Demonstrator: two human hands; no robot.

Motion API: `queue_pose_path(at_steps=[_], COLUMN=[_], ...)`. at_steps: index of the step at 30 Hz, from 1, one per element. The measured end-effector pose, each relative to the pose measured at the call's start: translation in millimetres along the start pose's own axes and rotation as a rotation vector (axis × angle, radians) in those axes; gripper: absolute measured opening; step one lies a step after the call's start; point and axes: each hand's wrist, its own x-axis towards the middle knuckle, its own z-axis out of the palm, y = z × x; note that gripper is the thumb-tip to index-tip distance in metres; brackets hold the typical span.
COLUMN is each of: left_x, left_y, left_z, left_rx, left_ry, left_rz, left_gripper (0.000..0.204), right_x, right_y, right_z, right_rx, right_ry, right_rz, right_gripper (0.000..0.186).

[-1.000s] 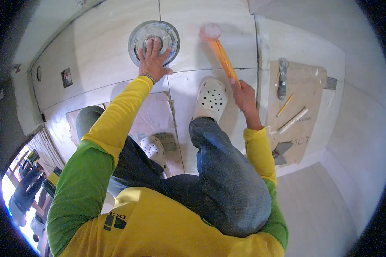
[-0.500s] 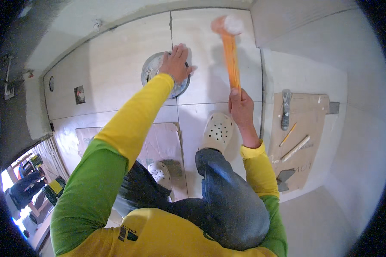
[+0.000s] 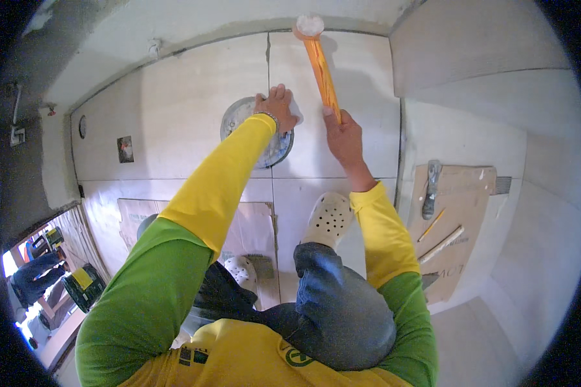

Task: The person places a tile onto a pre-spread mortar bed around a floor drain, aligns it with adjacent tiles, and uses a rubber mallet to tap it into place before applying additional mortar with a trowel.

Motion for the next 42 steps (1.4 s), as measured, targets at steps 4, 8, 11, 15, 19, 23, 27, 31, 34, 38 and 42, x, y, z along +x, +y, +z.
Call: queue_pose_path(at_steps=[4, 8, 11, 15, 19, 23, 27, 31, 34, 38, 42], left_x=[-1, 3, -2, 1, 4, 8, 15, 37, 69, 74, 71], left_y=[4, 0, 4, 15, 2, 16, 24, 22, 19, 23, 17], left_z=[-2, 2, -4, -10, -4, -7, -7, -42, -56, -56, -67], left_rx=[-0.001, 0.002, -0.013, 0.008, 0.028, 0.006, 0.082, 0.130, 0.173, 0.340, 0.273], left_ry=[-0.024, -0.027, -0.037, -0.040, -0.060, -0.048, -0.064, -0.306, -0.350, 0.017, -0.057], left_rz=[-0.014, -0.035, -0.030, -0.016, -0.070, -0.047, -0.074, -0.177, -0.258, 0.061, -0.047], left_gripper=[0.086, 0.086, 0.086, 0.087, 0.090, 0.089, 0.085, 0.076, 0.074, 0.084, 0.080], right_x=[18, 37, 29, 57, 34, 30, 42, -6, -4, 28, 13], right_y=[-8, -24, -30, -21, -60, -23, -18, -57, -36, -1, -27], right_z=[13, 20, 33, 35, 37, 33, 13, 3, -14, -41, -48], right_rx=[-0.081, -0.343, -0.208, -0.286, -0.215, -0.082, -0.106, 0.108, 0.093, 0.138, -0.028], right_ry=[0.056, -0.093, -0.022, 0.016, -0.048, 0.067, -0.041, 0.029, 0.123, 0.009, 0.204], right_rz=[-0.197, -0.042, -0.178, -0.202, -0.187, -0.313, 0.048, -0.300, -0.333, 0.437, -0.044], right_gripper=[0.060, 0.056, 0.057, 0.052, 0.055, 0.060, 0.059, 0.046, 0.049, 0.054, 0.065])
